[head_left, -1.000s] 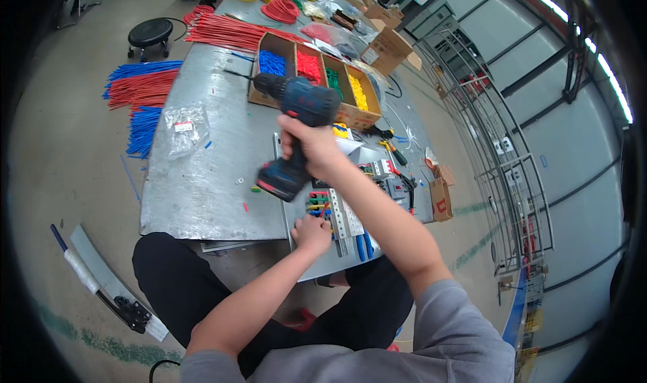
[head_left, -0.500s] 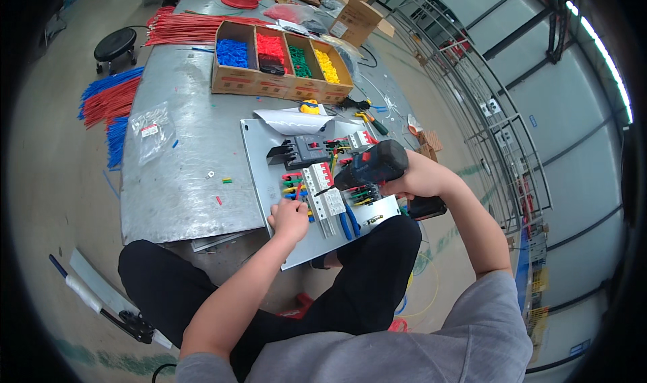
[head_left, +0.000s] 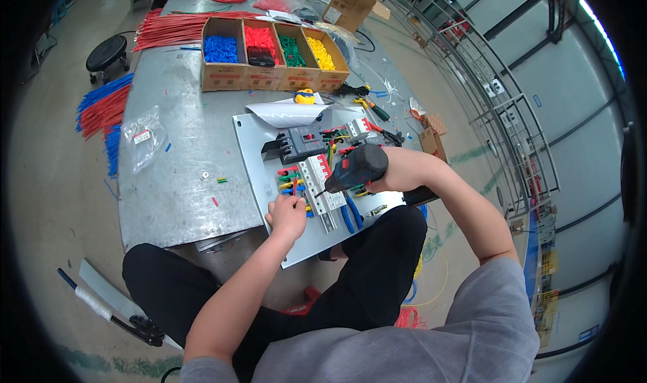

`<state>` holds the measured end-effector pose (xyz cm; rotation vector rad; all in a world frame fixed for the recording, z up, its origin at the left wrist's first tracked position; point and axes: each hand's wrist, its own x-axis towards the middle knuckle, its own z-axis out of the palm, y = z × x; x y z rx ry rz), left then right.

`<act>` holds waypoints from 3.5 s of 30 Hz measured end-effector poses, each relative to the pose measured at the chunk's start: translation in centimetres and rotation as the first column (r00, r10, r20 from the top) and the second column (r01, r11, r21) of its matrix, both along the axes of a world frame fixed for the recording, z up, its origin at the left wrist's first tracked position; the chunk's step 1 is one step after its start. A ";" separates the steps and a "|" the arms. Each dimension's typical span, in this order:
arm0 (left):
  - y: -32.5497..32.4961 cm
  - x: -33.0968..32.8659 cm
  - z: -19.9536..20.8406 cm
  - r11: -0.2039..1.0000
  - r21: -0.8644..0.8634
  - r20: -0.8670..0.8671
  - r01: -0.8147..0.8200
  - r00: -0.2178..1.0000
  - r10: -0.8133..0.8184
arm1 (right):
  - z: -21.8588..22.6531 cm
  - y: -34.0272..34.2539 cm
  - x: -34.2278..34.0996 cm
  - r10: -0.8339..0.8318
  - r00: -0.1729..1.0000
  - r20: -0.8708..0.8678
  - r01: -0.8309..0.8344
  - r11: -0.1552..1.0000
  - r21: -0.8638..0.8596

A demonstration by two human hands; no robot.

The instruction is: The person assembles an electrical control panel by inserting colored wires into terminal blocks and securing them with a cordless drill. They repeatedly strip wire ends, insert them into terminals, and tighten screws to complete the connections.

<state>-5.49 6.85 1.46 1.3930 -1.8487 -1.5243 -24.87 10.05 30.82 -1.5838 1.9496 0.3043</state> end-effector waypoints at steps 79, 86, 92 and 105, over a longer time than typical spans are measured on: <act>-2.3 2.6 1.4 0.718 -0.659 0.161 0.225 0.974 -0.158 | -13.2 2.3 -3.5 0.053 0.374 0.926 0.739 0.586 -0.332; -2.4 2.8 1.1 0.753 -0.622 0.134 0.215 0.977 -0.168 | -15.8 2.3 -1.2 0.108 0.233 0.967 0.786 0.564 -0.252; -2.4 3.3 0.7 0.749 -0.643 0.064 0.161 0.985 -0.158 | -17.0 2.4 0.0 0.111 0.267 0.957 0.752 0.597 -0.279; -2.3 3.4 0.0 0.724 -0.686 -0.011 0.070 0.994 -0.106 | -15.7 -13.1 11.5 0.299 0.359 0.884 0.692 0.551 -0.467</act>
